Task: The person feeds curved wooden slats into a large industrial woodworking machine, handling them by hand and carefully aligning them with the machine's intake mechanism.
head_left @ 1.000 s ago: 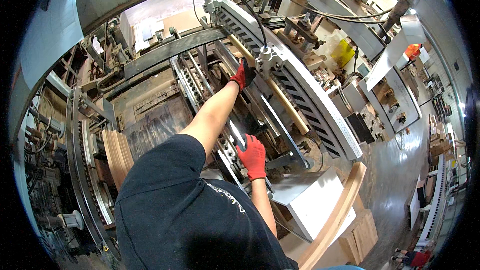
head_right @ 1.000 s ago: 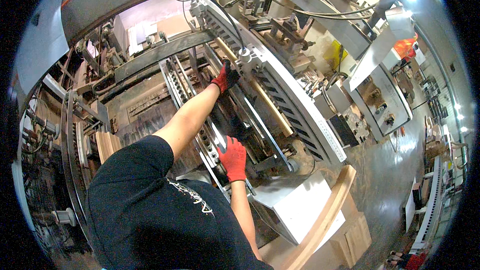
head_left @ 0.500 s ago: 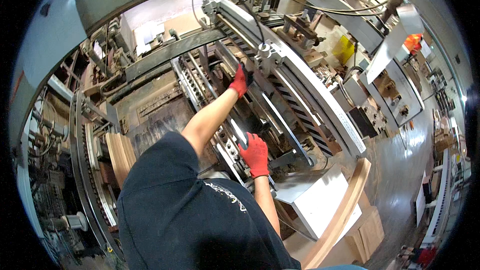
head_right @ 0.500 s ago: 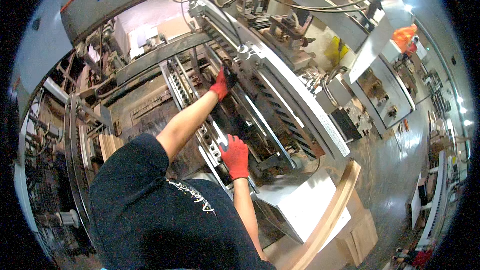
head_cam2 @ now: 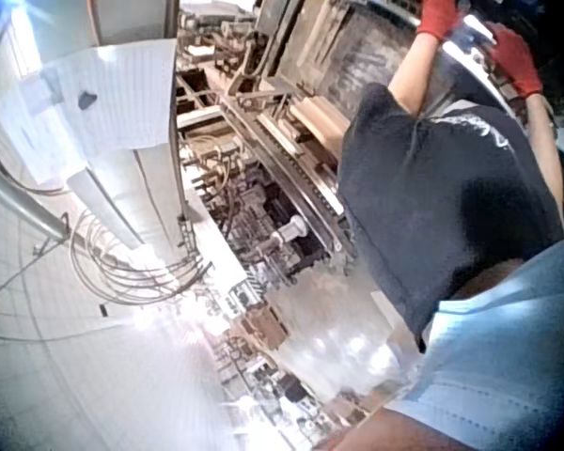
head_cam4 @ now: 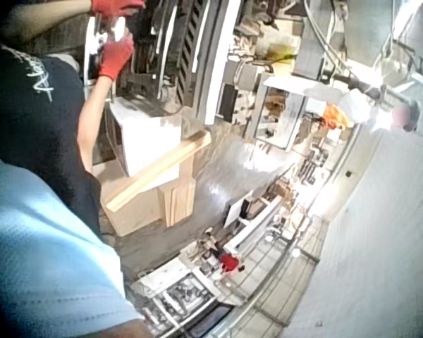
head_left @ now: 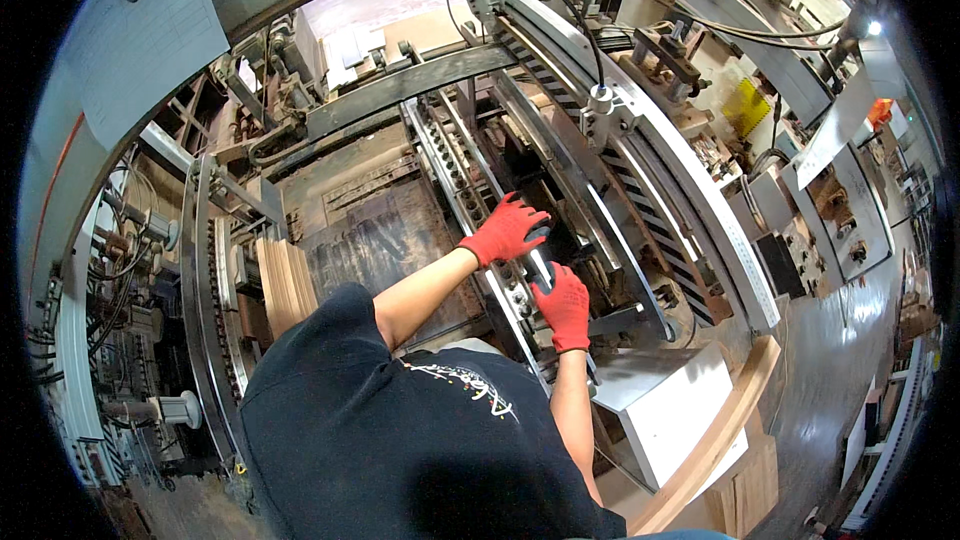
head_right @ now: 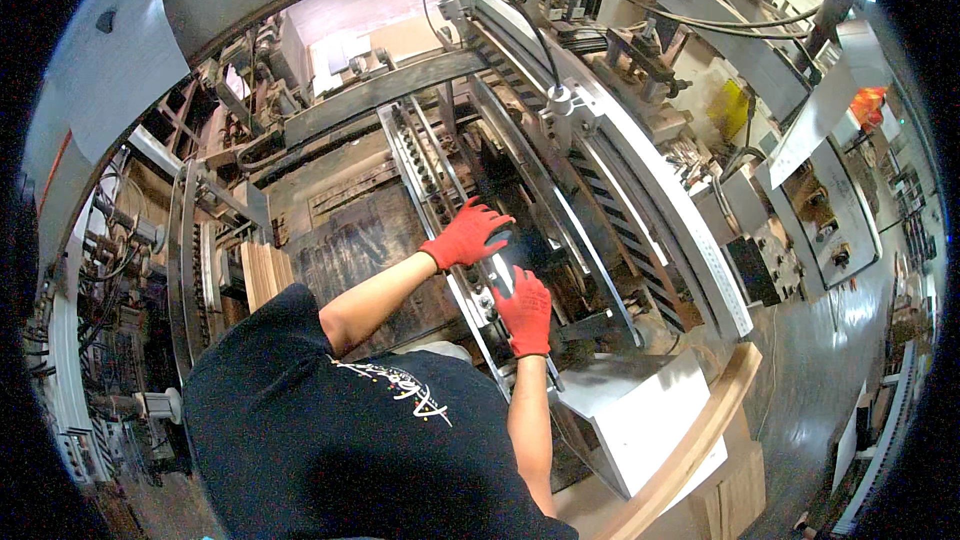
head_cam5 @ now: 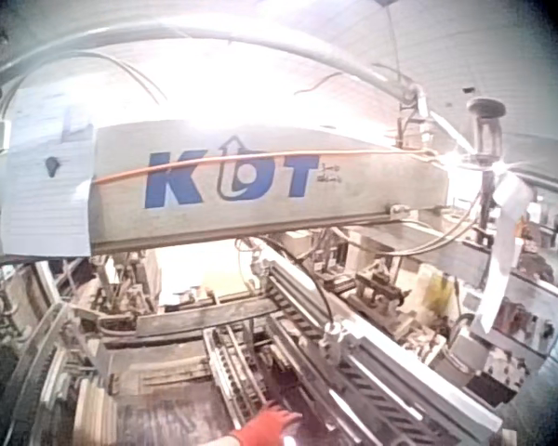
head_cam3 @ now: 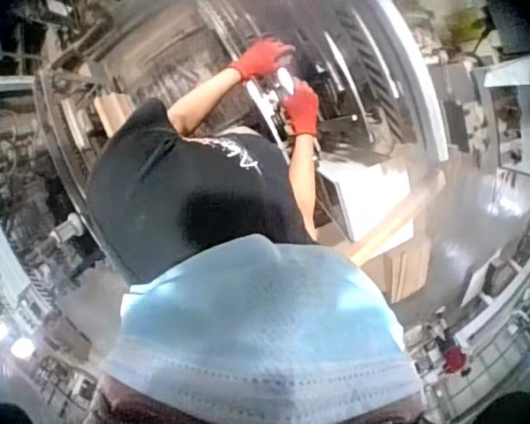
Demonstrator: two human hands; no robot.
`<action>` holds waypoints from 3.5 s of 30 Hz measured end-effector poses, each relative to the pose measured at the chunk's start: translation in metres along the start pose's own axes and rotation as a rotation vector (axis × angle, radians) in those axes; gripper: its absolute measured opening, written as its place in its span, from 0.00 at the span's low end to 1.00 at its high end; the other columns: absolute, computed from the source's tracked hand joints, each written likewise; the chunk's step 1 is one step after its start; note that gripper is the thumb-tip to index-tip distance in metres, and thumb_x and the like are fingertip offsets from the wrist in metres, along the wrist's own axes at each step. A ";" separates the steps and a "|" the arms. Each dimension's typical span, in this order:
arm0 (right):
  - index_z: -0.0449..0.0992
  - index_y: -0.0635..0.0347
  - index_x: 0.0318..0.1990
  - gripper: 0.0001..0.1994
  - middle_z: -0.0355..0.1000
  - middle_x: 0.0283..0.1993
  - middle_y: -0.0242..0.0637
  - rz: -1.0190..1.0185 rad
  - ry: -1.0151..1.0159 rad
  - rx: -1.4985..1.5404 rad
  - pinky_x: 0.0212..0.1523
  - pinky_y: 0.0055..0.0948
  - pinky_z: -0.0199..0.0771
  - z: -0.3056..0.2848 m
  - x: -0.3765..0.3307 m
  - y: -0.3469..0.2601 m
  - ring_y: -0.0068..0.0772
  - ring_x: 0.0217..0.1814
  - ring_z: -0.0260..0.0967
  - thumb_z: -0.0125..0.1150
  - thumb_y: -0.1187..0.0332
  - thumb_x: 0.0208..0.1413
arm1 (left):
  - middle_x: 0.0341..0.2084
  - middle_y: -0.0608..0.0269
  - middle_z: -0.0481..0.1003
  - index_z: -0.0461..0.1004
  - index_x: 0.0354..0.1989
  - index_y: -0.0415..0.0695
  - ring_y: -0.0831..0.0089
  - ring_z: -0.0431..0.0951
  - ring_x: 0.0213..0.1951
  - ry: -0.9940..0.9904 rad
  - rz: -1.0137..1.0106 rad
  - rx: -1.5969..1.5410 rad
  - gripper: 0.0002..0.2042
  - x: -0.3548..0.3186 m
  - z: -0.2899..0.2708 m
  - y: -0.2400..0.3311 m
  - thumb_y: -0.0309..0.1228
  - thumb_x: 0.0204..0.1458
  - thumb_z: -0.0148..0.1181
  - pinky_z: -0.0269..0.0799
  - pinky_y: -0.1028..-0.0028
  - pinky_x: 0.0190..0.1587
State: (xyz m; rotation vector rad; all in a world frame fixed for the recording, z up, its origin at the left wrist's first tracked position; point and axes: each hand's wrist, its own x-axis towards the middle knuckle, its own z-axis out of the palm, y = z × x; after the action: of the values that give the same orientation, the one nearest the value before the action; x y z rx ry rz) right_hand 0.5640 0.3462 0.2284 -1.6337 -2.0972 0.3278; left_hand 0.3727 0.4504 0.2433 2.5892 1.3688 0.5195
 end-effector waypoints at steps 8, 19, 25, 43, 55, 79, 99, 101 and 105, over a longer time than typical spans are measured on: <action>0.74 0.60 0.51 0.24 0.74 0.47 0.46 0.019 0.017 0.069 0.48 0.43 0.73 -0.006 0.002 -0.007 0.50 0.48 0.73 0.68 0.59 0.48 | 0.42 0.55 0.77 0.71 0.55 0.47 0.53 0.74 0.52 0.014 -0.014 0.019 0.24 -0.002 0.001 -0.006 0.48 0.55 0.57 0.52 0.50 0.67; 0.72 0.63 0.54 0.25 0.71 0.53 0.50 0.040 0.189 0.560 0.56 0.39 0.70 -0.007 0.000 0.013 0.53 0.55 0.71 0.68 0.63 0.49 | 0.28 0.57 0.78 0.69 0.59 0.48 0.61 0.79 0.36 0.398 0.108 -0.094 0.30 -0.016 -0.024 0.021 0.42 0.46 0.67 0.48 0.47 0.70; 0.74 0.62 0.50 0.17 0.71 0.52 0.40 0.256 0.464 0.886 0.58 0.33 0.67 -0.032 -0.002 0.053 0.37 0.55 0.69 0.66 0.69 0.54 | 0.55 0.47 0.72 0.53 0.71 0.45 0.56 0.80 0.45 0.365 -0.133 -0.572 0.46 -0.058 -0.032 0.047 0.37 0.42 0.72 0.75 0.66 0.49; 0.71 0.55 0.52 0.13 0.71 0.35 0.26 0.588 0.701 1.200 0.24 0.19 0.65 -0.054 0.003 0.059 0.18 0.27 0.68 0.55 0.62 0.64 | 0.49 0.56 0.69 0.61 0.62 0.55 0.62 0.76 0.42 -0.004 -0.792 -2.067 0.28 0.039 0.040 0.089 0.60 0.62 0.44 0.74 0.62 0.47; 0.75 0.65 0.48 0.10 0.74 0.40 0.31 0.351 0.295 0.816 0.44 0.24 0.73 -0.050 -0.094 -0.023 0.24 0.41 0.73 0.59 0.73 0.60 | 0.14 0.67 0.65 0.70 0.49 0.45 0.68 0.67 0.14 0.026 -0.771 -2.350 0.38 -0.058 0.011 0.029 0.72 0.52 0.43 0.67 0.67 0.16; 0.76 0.69 0.50 0.19 0.77 0.46 0.53 0.167 0.059 0.111 0.50 0.40 0.72 -0.015 -0.142 -0.021 0.51 0.48 0.75 0.56 0.58 0.63 | 0.40 0.57 0.77 0.64 0.62 0.43 0.75 0.76 0.31 1.076 -0.677 -1.480 0.22 -0.369 -0.083 -0.022 0.36 0.61 0.56 0.74 0.75 0.30; 0.78 0.70 0.47 0.25 0.79 0.45 0.48 0.401 -0.049 -0.042 0.50 0.39 0.70 -0.033 -0.182 -0.046 0.47 0.47 0.75 0.67 0.53 0.55 | 0.56 0.43 0.72 0.55 0.69 0.39 0.50 0.73 0.56 0.307 -1.893 -0.387 0.40 -0.624 0.011 -0.091 0.44 0.50 0.61 0.70 0.58 0.57; 0.77 0.70 0.47 0.25 0.79 0.45 0.49 0.394 -0.003 -0.055 0.50 0.39 0.71 -0.031 -0.182 -0.050 0.47 0.46 0.75 0.67 0.53 0.55 | 0.57 0.44 0.71 0.53 0.70 0.39 0.53 0.74 0.57 0.288 -1.922 -0.317 0.41 -0.631 0.026 -0.097 0.45 0.50 0.61 0.71 0.59 0.56; 0.77 0.72 0.47 0.26 0.78 0.44 0.50 0.399 0.024 -0.052 0.49 0.39 0.71 -0.031 -0.182 -0.050 0.46 0.46 0.76 0.67 0.53 0.55 | 0.56 0.49 0.72 0.57 0.68 0.44 0.55 0.75 0.55 0.219 -1.981 -0.140 0.40 -0.636 0.039 -0.104 0.47 0.48 0.64 0.71 0.57 0.54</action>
State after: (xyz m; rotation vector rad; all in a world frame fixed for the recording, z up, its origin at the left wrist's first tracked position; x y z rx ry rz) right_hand 0.5712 0.1559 0.2401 -2.0745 -1.7642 0.3792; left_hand -0.0228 -0.0148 0.0324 0.1846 2.7099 0.3677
